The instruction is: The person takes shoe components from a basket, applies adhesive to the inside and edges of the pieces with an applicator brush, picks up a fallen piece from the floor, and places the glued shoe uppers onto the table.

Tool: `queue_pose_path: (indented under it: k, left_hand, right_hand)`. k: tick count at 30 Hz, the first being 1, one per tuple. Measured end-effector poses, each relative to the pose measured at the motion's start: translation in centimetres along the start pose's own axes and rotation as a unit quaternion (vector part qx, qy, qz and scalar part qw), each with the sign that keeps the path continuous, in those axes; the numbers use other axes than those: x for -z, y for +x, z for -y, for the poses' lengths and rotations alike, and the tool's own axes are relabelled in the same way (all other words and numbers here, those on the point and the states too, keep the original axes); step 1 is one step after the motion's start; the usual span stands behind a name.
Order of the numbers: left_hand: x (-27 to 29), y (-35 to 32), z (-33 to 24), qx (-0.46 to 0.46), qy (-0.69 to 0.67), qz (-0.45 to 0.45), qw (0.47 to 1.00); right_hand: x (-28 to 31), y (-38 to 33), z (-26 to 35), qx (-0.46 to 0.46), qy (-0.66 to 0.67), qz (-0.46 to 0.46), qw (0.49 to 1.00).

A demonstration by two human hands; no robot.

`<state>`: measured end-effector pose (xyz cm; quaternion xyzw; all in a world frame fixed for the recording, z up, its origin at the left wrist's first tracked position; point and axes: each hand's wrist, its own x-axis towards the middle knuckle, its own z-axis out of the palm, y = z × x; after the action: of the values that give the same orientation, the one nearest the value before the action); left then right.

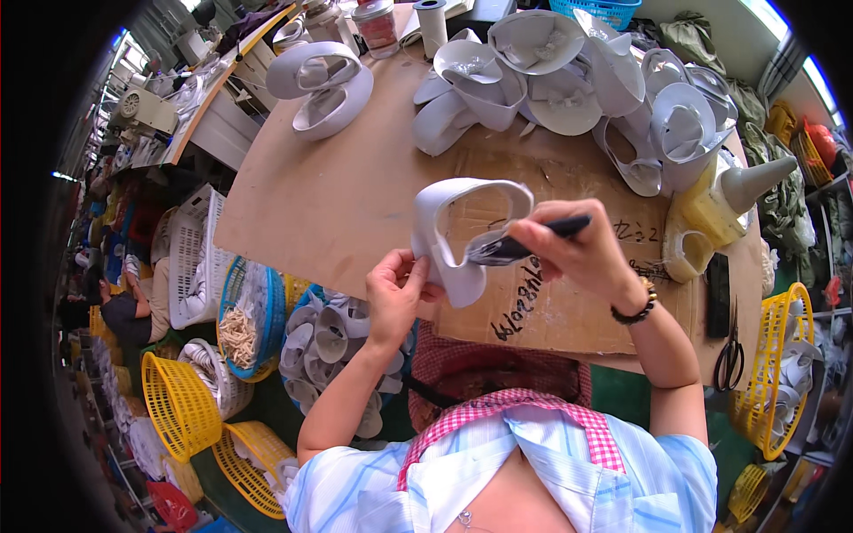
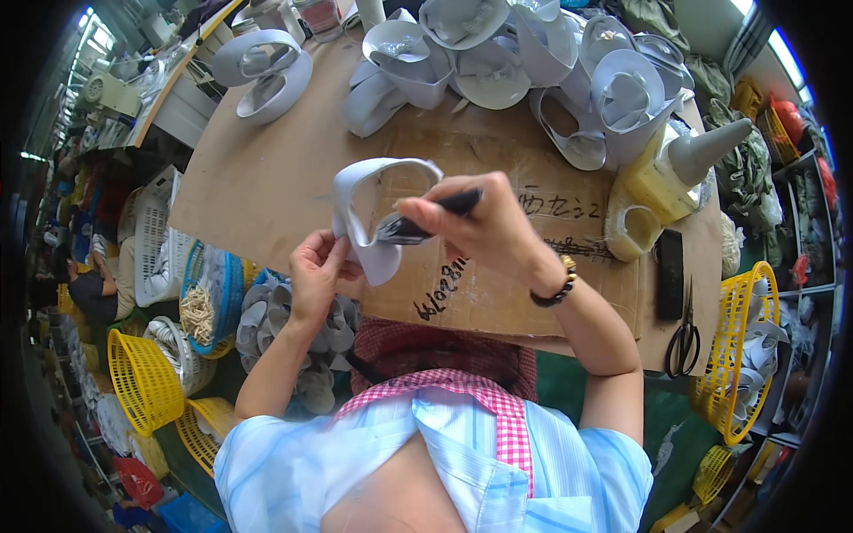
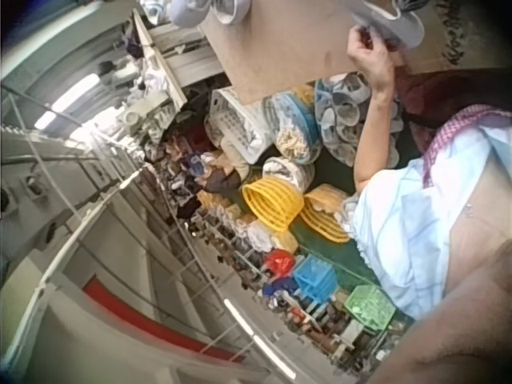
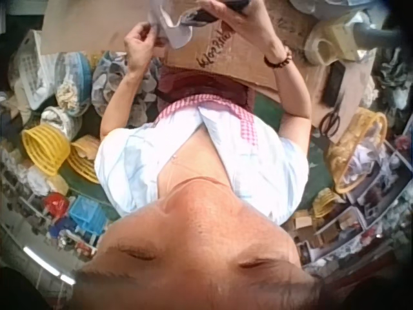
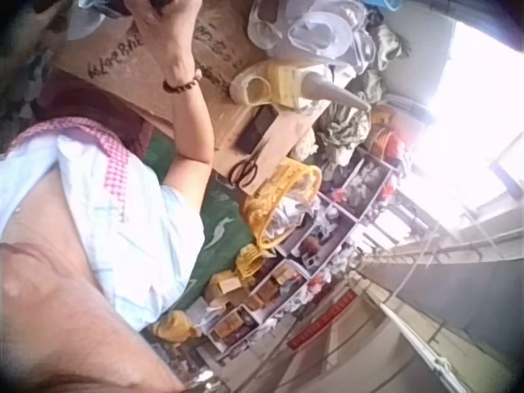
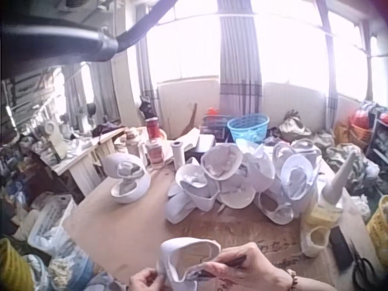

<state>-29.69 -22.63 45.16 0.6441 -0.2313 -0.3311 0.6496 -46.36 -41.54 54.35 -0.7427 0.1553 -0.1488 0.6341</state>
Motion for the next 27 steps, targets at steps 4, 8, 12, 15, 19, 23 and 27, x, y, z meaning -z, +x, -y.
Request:
queue_pose_path:
  k: [4, 8, 12, 15, 19, 23, 27]
  left_hand:
    - [0.1, -0.9, -1.7, -0.016, 0.028, -0.011, 0.999]
    - [-0.5, -1.4, -1.9, -0.023, 0.049, 0.011, 0.998]
    - [-0.6, -1.5, -1.4, -0.021, 0.042, 0.009, 0.999]
    - [-0.4, -1.5, -1.2, -0.019, 0.048, 0.007, 0.999]
    - [-0.2, -1.6, -1.3, -0.056, 0.074, 0.041, 0.995]
    - [-0.3, -2.3, -2.1, -0.096, 0.142, 0.03, 0.985]
    - [-1.1, -3.4, -3.3, -0.182, 0.209, 0.023, 0.961]
  right_hand:
    - [1.6, 0.5, 4.0, -0.058, -0.036, -0.078, 0.995]
    - [-2.0, 2.2, 0.7, 0.251, -0.225, -0.072, 0.939]
    - [-2.8, 0.3, -2.1, 0.293, -0.291, 0.004, 0.911]
    - [-2.0, -0.9, -1.9, 0.264, -0.259, 0.039, 0.928]
    - [-1.5, 0.8, -0.8, 0.315, -0.196, -0.065, 0.926]
    - [0.7, 2.1, 0.9, 0.241, -0.285, -0.159, 0.914]
    - [3.9, -0.5, 2.4, 0.126, -0.156, -0.129, 0.971]
